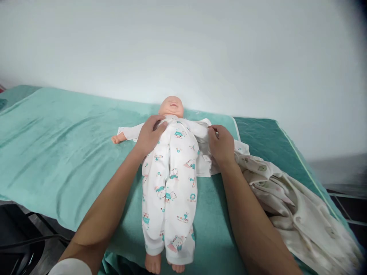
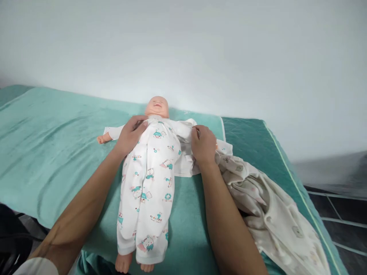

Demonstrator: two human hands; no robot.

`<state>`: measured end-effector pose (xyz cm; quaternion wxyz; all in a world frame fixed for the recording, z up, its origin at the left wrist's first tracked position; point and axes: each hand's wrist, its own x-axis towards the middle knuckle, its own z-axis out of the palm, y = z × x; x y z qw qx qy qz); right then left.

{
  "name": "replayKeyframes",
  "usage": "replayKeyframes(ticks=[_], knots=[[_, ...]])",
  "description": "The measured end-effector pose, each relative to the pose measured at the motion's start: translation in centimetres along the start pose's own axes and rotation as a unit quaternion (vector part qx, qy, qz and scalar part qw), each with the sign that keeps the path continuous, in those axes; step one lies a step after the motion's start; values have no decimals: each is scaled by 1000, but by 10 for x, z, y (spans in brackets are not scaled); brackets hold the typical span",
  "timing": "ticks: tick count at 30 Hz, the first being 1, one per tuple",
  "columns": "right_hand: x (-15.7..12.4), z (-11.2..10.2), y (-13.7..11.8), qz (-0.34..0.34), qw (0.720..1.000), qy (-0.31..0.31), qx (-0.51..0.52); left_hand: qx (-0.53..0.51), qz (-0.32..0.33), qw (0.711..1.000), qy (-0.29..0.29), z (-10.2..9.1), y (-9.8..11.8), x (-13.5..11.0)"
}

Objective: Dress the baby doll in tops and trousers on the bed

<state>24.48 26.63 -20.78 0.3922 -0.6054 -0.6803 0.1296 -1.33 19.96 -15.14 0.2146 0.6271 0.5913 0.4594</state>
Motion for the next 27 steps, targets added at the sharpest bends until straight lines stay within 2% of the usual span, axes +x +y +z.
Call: replayKeyframes(ticks=[3, 6, 9, 16, 21, 24, 27], knots=[[-11, 10, -20, -56, 997, -12, 42, -73, -41, 997, -5, -5, -21, -9], [-21, 16, -37, -81, 982, -49, 161, -91, -42, 995, -24, -6, -24, -10], [-26, 15, -45, -80, 959, -96, 256, -105, -22, 994, -38, -8, -22, -8], [-26, 6, -50, -56, 932, -177, 312, -105, -4, 992, -70, -9, -24, -9], [-27, 2, -56, -47, 930, -204, 301, -42, 31, 996, -67, -7, -14, -11], [-28, -1, -61, -73, 930, -209, 294, 30, 105, 994, -21, -4, -9, -14], [-29, -2, -63, -115, 935, -190, 277, 128, 178, 976, 18, -1, -10, -16]])
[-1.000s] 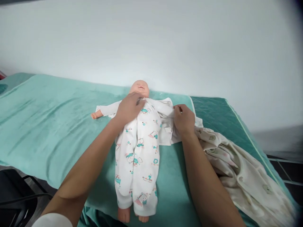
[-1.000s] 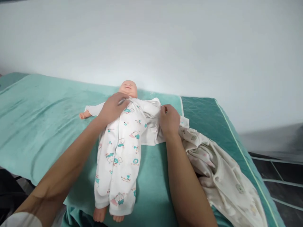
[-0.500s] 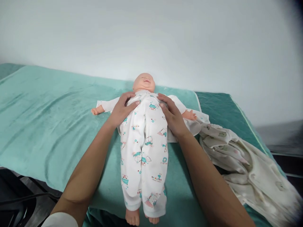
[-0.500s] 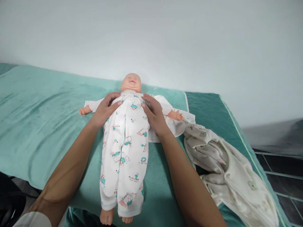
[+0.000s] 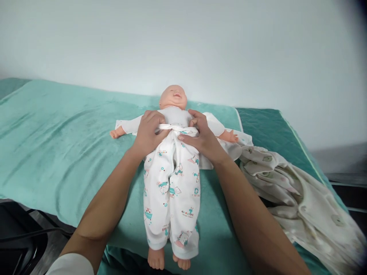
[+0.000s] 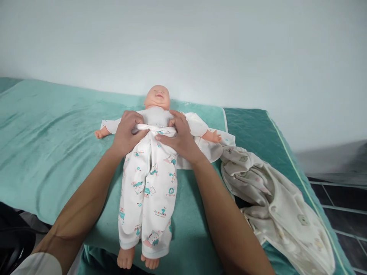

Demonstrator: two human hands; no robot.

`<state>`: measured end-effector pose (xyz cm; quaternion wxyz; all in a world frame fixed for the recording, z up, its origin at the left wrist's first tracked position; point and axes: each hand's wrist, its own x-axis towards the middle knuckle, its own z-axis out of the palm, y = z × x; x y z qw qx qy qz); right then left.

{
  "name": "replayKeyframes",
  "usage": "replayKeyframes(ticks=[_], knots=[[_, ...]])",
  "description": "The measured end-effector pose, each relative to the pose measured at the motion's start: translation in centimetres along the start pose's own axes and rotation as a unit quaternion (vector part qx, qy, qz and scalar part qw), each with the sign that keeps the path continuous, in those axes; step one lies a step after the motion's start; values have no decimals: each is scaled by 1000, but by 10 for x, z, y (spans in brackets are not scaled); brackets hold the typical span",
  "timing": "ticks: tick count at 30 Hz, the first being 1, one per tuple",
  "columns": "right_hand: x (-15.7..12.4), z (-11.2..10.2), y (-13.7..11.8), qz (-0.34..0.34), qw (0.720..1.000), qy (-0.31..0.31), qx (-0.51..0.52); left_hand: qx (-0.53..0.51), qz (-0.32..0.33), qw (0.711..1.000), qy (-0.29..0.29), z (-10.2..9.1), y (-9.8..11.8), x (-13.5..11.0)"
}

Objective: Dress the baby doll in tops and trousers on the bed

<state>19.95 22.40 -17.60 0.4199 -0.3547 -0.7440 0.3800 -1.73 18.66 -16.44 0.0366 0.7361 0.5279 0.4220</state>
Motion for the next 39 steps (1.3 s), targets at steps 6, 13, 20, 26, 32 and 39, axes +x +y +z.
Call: replayKeyframes(ticks=[6, 13, 20, 26, 32, 39], knots=[[-6, 2, -1, -60, 997, 34, -42, 59, 87, 992, 64, 7, -13, -6], [-29, -6, -12, -76, 992, 95, 39, 63, 40, 995, 69, 4, -19, -10], [-66, -19, -15, 25, 998, 29, 56, 55, -45, 995, 74, 7, -21, -10], [-74, -15, -23, 94, 987, -36, -127, 18, -61, 994, 89, 8, -20, -11], [-68, -16, -14, 82, 986, -57, -130, 7, 6, 995, 102, 4, -7, -26], [-69, -7, -9, 111, 987, 9, -118, -20, 46, 993, 108, -12, 22, -93]])
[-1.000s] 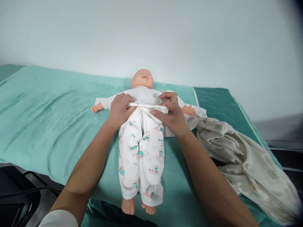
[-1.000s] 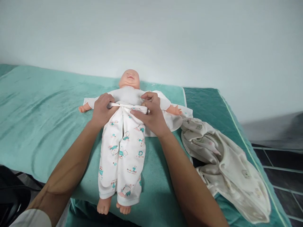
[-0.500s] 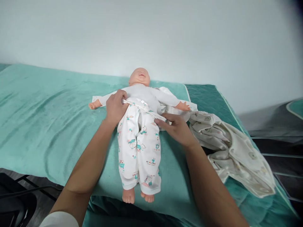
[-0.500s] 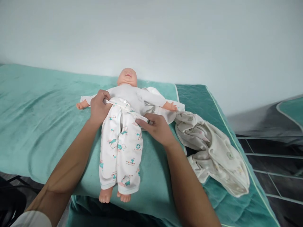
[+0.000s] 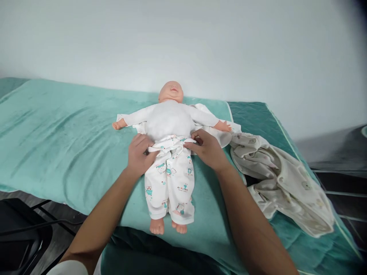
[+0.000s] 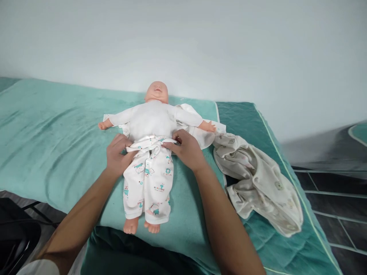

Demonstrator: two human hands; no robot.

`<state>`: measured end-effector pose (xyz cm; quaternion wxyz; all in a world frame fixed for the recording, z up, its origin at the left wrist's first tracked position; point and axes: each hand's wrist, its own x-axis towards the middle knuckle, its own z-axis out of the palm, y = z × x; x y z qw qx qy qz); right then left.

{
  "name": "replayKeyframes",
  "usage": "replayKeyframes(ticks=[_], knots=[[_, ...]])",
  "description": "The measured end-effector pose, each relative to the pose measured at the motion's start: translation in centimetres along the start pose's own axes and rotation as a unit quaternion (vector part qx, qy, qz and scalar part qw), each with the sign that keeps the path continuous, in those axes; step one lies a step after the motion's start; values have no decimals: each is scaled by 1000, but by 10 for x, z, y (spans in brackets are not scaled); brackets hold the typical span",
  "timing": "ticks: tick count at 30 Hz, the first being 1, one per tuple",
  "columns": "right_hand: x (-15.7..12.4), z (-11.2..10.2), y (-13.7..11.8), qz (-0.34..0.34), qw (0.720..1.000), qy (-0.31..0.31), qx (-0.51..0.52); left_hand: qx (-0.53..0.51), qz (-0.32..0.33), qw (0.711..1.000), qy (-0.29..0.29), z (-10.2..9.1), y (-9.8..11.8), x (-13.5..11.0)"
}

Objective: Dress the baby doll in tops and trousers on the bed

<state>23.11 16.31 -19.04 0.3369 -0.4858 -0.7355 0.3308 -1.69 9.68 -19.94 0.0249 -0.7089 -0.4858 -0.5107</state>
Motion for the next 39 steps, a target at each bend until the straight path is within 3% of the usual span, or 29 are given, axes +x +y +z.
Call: replayKeyframes(ticks=[6, 11, 14, 17, 23, 28, 32, 35, 39], knots=[[-4, 6, -7, -16, 999, 22, -30, -29, -158, 987, -10, -1, 5, -7], [-5, -7, -6, -11, 996, -88, 28, -120, -316, 941, -10, 0, 1, -11], [-4, -14, -4, -10, 987, -152, 54, -149, -346, 926, -32, -1, 0, -15], [-4, -11, -3, -1, 987, -151, 64, -142, -342, 928, -41, -1, -2, -10], [0, 9, 1, 14, 996, -46, 75, -119, -308, 943, -50, 7, -13, 13], [6, 20, 4, 21, 996, 43, 75, -107, -250, 962, -39, 23, -30, 32], [10, 23, 4, 4, 995, 78, 62, -75, -200, 977, -29, 32, -38, 40], [11, 25, 6, -12, 995, 81, 59, -38, -155, 987, -15, 30, -37, 39], [11, 27, 9, -77, 987, 132, 38, -36, -134, 990, -12, 24, -33, 33]])
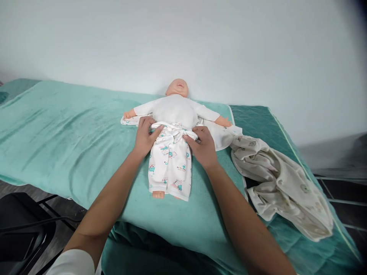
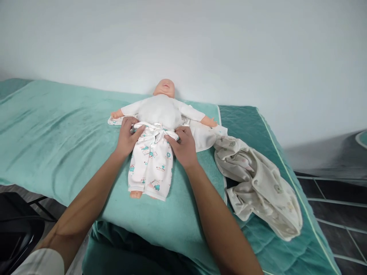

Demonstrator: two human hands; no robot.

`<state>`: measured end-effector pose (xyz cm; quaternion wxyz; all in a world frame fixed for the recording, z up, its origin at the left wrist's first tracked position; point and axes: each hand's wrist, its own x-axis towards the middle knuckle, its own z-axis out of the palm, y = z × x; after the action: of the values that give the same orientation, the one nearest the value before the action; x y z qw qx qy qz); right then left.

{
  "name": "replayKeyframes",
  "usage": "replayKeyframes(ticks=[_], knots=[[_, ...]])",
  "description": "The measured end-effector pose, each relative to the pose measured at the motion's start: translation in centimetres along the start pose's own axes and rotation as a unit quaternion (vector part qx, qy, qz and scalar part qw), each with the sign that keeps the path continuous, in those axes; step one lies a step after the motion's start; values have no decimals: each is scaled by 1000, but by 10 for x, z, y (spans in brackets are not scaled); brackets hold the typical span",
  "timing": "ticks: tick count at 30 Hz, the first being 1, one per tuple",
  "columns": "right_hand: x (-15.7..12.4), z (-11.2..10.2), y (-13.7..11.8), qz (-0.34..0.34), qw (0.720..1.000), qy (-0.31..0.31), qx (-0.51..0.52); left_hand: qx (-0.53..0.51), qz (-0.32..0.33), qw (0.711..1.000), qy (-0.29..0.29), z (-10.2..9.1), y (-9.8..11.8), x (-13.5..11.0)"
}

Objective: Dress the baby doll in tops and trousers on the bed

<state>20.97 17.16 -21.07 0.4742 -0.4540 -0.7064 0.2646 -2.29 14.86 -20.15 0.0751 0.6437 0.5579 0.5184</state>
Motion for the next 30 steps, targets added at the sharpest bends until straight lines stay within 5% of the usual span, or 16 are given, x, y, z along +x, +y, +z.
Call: replayKeyframes(ticks=[11, 22, 30], knots=[[-3, -6, -15, -110, 993, -20, -29, -10, 1, 999, -40, 0, -11, -3], [-7, -10, -21, 63, 986, -137, 64, 19, -27, 998, -45, -7, -2, -7], [-5, -11, -18, 81, 984, -148, 62, 45, -16, 997, -68, -35, 26, -65]])
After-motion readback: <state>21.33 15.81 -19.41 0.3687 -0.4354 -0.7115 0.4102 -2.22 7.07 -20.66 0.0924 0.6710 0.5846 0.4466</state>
